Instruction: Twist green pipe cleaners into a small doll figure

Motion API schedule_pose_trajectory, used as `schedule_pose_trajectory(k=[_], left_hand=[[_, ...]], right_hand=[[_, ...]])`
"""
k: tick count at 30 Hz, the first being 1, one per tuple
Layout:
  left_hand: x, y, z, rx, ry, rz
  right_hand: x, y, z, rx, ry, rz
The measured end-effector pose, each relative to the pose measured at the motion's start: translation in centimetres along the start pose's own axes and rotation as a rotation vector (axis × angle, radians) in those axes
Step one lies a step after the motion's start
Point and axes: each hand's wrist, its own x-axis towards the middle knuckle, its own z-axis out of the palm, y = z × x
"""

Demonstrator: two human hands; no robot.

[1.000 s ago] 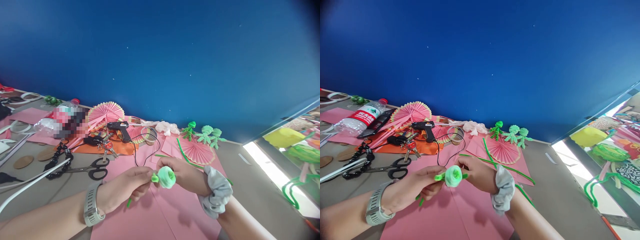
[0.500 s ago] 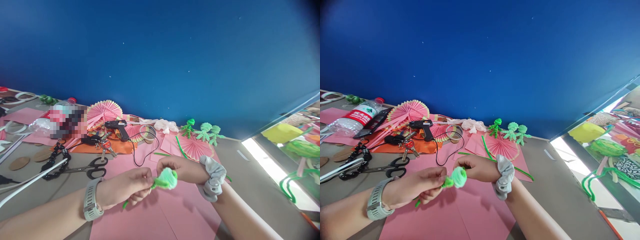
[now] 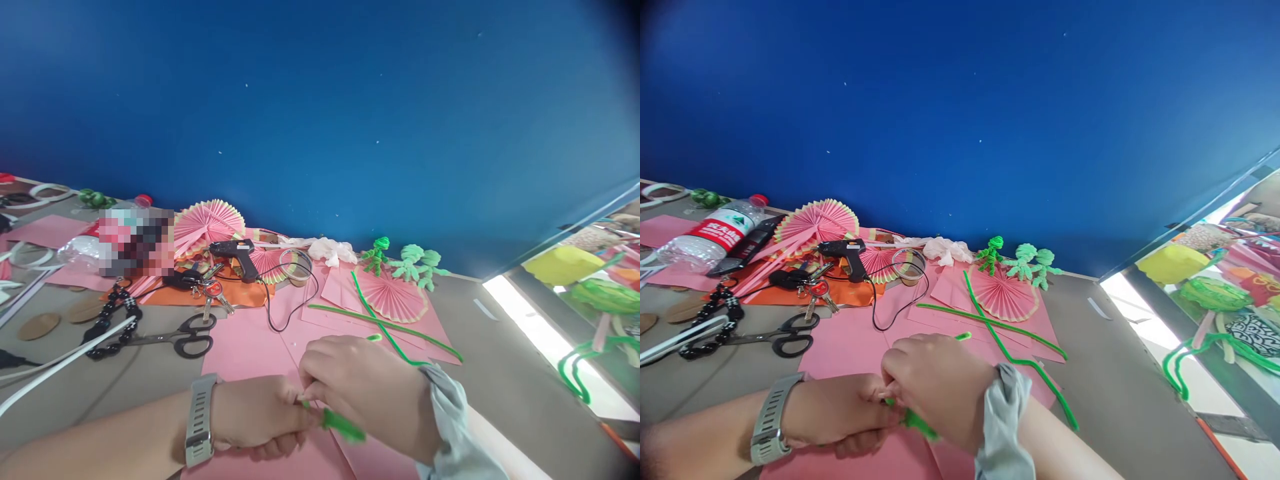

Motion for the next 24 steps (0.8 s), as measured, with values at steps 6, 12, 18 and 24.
schedule_pose_trajectory(k=[6,12,18,24], left_hand=[[0.9,0.3,0.2,-0.202,0.055,0.149],[-1.7,2.7,-0.3,-0.345,0.036,0.467],[-3.8,4.4,-0.2,-0.465,-0.121,0.436],[-3.1,3.7,-0.2,-0.488,0.016,0.502]], right_hand=[[-0.5,-1.9,0.2,-0.294,0.277,0.003],[-1.6,-2.5,-0.5,-0.112,0.490,0.112],[-1.4,-2.0,-0.9,0.168,0.552,0.079],[-1.1,-2.2,-0.3,0.124,0.553,0.049]])
